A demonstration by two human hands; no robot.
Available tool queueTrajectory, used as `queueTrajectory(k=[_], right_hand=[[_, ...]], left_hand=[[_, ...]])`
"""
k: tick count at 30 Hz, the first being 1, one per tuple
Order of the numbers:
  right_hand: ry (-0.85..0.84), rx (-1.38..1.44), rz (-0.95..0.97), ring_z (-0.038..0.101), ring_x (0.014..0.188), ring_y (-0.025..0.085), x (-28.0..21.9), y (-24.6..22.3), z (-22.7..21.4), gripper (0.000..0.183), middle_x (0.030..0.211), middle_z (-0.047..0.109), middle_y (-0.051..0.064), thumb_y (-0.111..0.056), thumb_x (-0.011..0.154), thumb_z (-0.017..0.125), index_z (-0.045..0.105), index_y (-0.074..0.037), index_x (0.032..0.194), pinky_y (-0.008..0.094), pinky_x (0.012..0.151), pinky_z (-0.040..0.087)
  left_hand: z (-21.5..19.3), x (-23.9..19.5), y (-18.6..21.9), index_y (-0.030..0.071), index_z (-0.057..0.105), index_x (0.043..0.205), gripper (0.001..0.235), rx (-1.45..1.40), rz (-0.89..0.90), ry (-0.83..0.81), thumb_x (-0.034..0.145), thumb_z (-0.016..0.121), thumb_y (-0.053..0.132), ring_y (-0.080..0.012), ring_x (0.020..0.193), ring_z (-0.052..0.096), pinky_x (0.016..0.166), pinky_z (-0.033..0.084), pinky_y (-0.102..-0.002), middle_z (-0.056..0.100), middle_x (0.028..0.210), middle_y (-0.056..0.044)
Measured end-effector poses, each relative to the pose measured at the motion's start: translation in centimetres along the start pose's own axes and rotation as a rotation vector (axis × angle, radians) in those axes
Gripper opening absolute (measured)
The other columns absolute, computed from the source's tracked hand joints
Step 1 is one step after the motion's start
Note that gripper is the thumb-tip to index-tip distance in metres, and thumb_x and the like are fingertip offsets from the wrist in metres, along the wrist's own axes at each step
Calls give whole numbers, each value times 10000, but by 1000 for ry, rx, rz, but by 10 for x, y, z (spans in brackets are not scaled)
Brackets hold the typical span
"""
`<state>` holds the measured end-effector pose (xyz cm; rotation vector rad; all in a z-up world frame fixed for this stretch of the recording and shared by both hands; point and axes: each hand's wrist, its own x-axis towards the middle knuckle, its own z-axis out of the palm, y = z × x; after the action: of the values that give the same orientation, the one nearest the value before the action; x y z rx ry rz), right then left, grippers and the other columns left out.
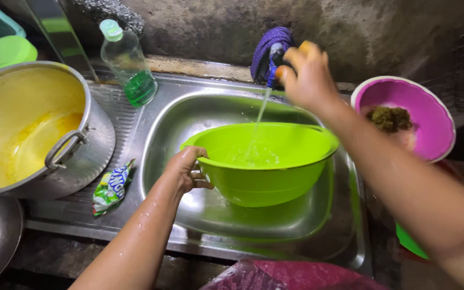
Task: The person stirs a yellow liquid in a pot on a gas stove, then washes a green plastic basin and a metal pot lid in a stainless steel sink using a sponge and running water. The person rinses both items thoroughly and places them aside.
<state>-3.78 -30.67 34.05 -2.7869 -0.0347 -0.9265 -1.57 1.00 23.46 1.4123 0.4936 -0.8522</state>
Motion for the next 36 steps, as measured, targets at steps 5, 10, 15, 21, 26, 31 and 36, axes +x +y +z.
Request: queueTrajectory(k=[5,10,15,21,26,31,36], right_hand=[[-384,74,536,678,1082,391,42,30,32,351,1146,702,240,-264,922,708,727,-70,1214,440,960,520],[-520,29,662,714,1043,351,38,16,24,390,1152,711,217,-207,914,701,707,-94,1287,409,911,549],[-708,261,570,608,1266,235,42,48,-22,671,1415,613,117,-372,905,731,494,-122,1481,374,1039,469],[-1099,-2,695,599,1289,284,30,121,-62,638,1453,641,137,-434,935,667,607,-135,1495,445,1051,476],[-1375,196,780,739,1082,253,-17,139,-48,640,1281,749,148,-358,884,757,565,-124,1448,398,901,596],[-1127,20,712,768,919,306,-30,137,-36,515,1078,805,174,-102,783,768,710,-75,1294,448,813,613],[-914,-206,608,755,883,317,-19,111,-30,451,1000,781,175,-140,758,793,742,-113,1205,426,809,585]], left_hand=[[1,1,0,59,581,1198,534,-105,-54,-140,669,626,125,-414,957,690,824,585,-679,661,1067,-211],[15,18,4,59,591,1213,584,-96,-74,-301,633,606,123,-430,1044,681,979,528,-669,680,1135,-244],[20,48,0,-12,583,1245,600,-73,-138,-390,659,605,120,-447,1087,674,1017,509,-666,670,1135,-268],[0,73,-6,26,608,1307,608,-246,-190,-749,700,620,35,-334,1083,702,1031,535,-496,699,1202,-183],[3,103,-11,-51,609,1290,556,-129,-168,-604,745,628,59,-380,935,723,879,607,-511,720,1080,-256],[33,137,-25,24,579,1396,589,842,239,-230,846,668,217,-376,1024,725,935,604,-516,728,1144,-215],[98,128,-87,142,218,1592,860,1951,883,-446,961,371,706,-330,1531,133,1194,107,-623,144,1670,-98]])
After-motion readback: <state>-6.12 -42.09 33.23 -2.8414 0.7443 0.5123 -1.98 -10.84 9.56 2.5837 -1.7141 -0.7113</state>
